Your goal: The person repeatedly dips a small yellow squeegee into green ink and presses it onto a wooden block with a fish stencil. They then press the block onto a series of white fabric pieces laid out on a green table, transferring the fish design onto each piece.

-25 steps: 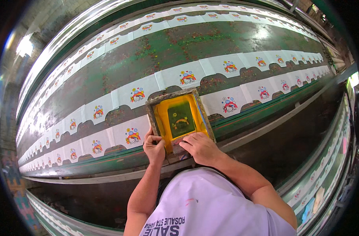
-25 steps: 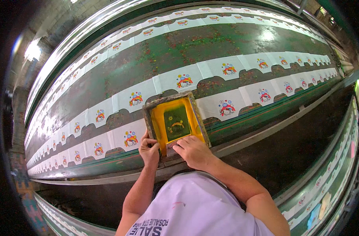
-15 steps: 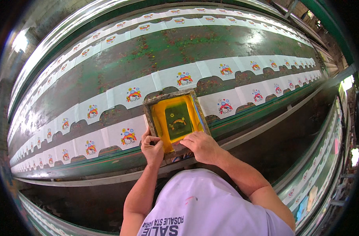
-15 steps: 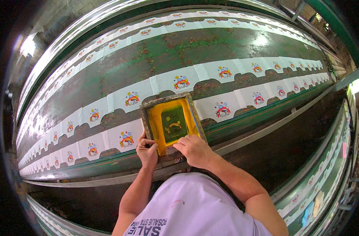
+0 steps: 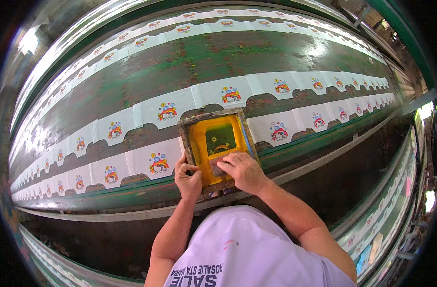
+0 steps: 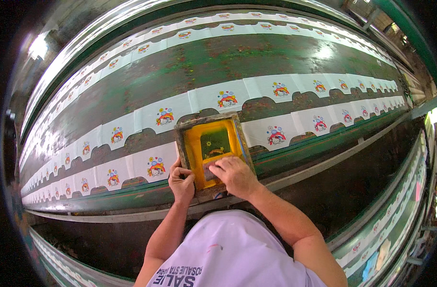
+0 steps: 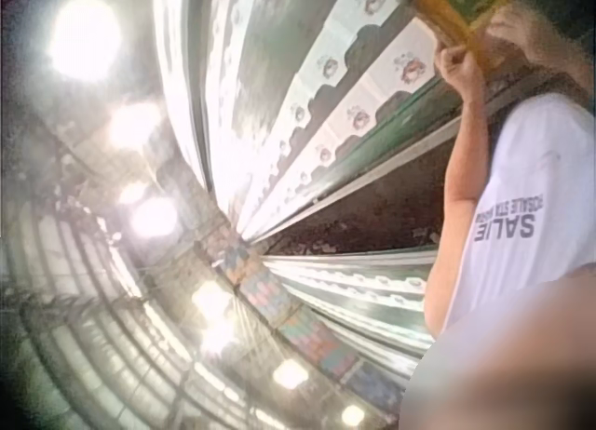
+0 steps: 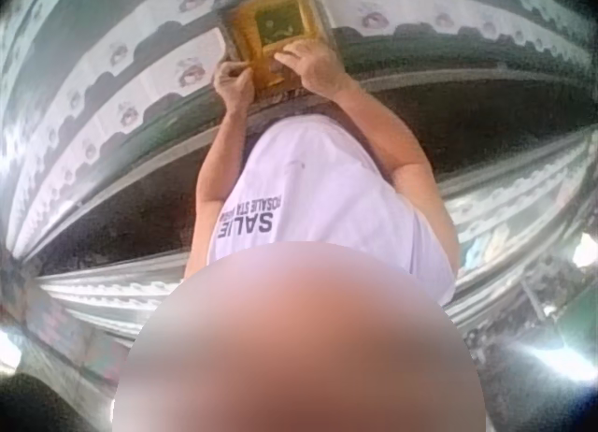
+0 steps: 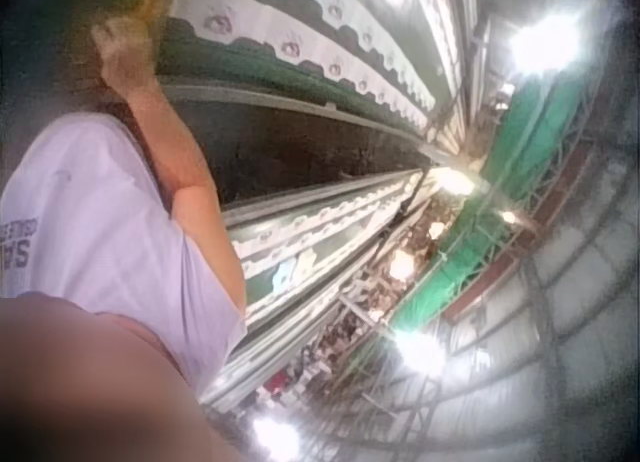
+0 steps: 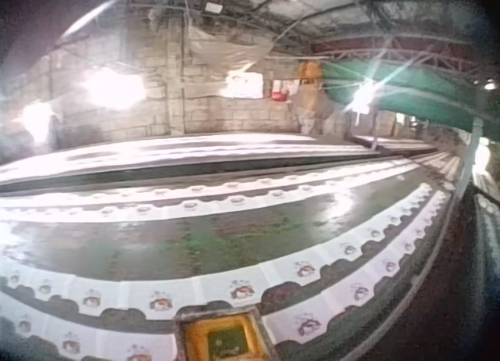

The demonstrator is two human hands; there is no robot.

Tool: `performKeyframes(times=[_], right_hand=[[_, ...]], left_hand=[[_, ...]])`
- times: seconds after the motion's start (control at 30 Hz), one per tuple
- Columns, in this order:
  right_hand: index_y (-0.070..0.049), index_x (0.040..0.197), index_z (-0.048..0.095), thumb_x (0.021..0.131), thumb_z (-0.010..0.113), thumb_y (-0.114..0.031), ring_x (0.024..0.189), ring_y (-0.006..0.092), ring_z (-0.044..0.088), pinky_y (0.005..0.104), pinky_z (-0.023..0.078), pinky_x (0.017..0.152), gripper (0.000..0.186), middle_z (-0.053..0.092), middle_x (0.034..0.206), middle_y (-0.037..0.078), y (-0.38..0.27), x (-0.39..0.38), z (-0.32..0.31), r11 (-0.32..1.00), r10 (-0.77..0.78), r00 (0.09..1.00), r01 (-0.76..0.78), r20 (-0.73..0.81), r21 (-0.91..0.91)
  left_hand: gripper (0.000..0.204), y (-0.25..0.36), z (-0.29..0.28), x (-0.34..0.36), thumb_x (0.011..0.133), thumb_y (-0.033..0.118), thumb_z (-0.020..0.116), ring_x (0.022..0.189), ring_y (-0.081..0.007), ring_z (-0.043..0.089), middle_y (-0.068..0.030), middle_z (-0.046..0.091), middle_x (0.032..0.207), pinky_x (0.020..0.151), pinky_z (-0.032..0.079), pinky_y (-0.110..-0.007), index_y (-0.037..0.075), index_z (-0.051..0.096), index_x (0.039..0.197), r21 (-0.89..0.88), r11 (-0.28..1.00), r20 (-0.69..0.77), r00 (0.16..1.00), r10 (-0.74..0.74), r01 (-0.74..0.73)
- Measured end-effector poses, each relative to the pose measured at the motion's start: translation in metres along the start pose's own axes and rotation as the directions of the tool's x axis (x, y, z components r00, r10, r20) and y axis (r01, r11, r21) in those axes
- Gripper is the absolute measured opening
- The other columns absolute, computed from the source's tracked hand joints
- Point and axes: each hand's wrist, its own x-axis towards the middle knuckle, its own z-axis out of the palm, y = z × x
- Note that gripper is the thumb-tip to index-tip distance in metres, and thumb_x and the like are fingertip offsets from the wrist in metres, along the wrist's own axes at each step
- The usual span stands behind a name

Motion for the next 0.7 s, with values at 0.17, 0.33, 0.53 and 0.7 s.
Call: performKeyframes(times=[0.17,0.33,0.53,0.7], right_hand=[[-0.01,0.134,0.081,0.096,0.066,-0.004,0.118,0.0359,0.075,0.0489,0.059,0.107,0.042,0.079,0.122,0.013,0.039,0.055,0.007,1.0,-0.011,1.0,0.011,0.007,0.022],[-0.009,0.133,0.082,0.091,0.068,0.003,0.118,0.0374,0.076,0.049,0.06,0.105,0.046,0.081,0.119,0.013,0.071,0.104,0.003,0.998,0.059,0.994,-0.06,0.093,0.012],[-0.01,0.129,0.082,0.089,0.07,0.001,0.115,0.0379,0.074,0.0508,0.059,0.104,0.043,0.078,0.119,0.012,0.071,0.101,0.01,0.999,0.036,0.997,-0.034,0.066,-0.023],[-0.009,0.125,0.082,0.09,0.067,0.0,0.108,0.0359,0.071,0.0501,0.056,0.099,0.039,0.075,0.117,0.012,0.037,0.056,0.009,0.999,-0.018,0.999,0.019,0.033,-0.047]], left_hand=[[0.012,0.002,-0.001,0.0,0.086,-0.011,0.074,0.158,-0.0363,0.056,-0.0275,0.059,0.168,0.13,0.041,-0.045,0.001,0.072,0.083,-0.009,1.0,0.014,0.999,-0.03,0.03],[0.013,0.001,-0.004,0.0,0.087,-0.01,0.073,0.159,-0.0365,0.055,-0.0258,0.059,0.168,0.13,0.041,-0.045,0.002,0.073,0.085,0.044,0.999,0.055,0.998,-0.006,0.004],[0.015,-0.001,0.0,-0.002,0.085,-0.012,0.073,0.155,-0.0371,0.056,-0.0242,0.061,0.167,0.127,0.043,-0.047,0.003,0.074,0.087,0.051,0.998,0.034,0.999,0.027,-0.029],[0.012,0.0,0.002,-0.002,0.087,-0.009,0.074,0.15,-0.0368,0.061,-0.0251,0.061,0.167,0.123,0.047,-0.045,0.003,0.075,0.088,0.117,0.99,0.028,0.997,0.076,-0.079]])
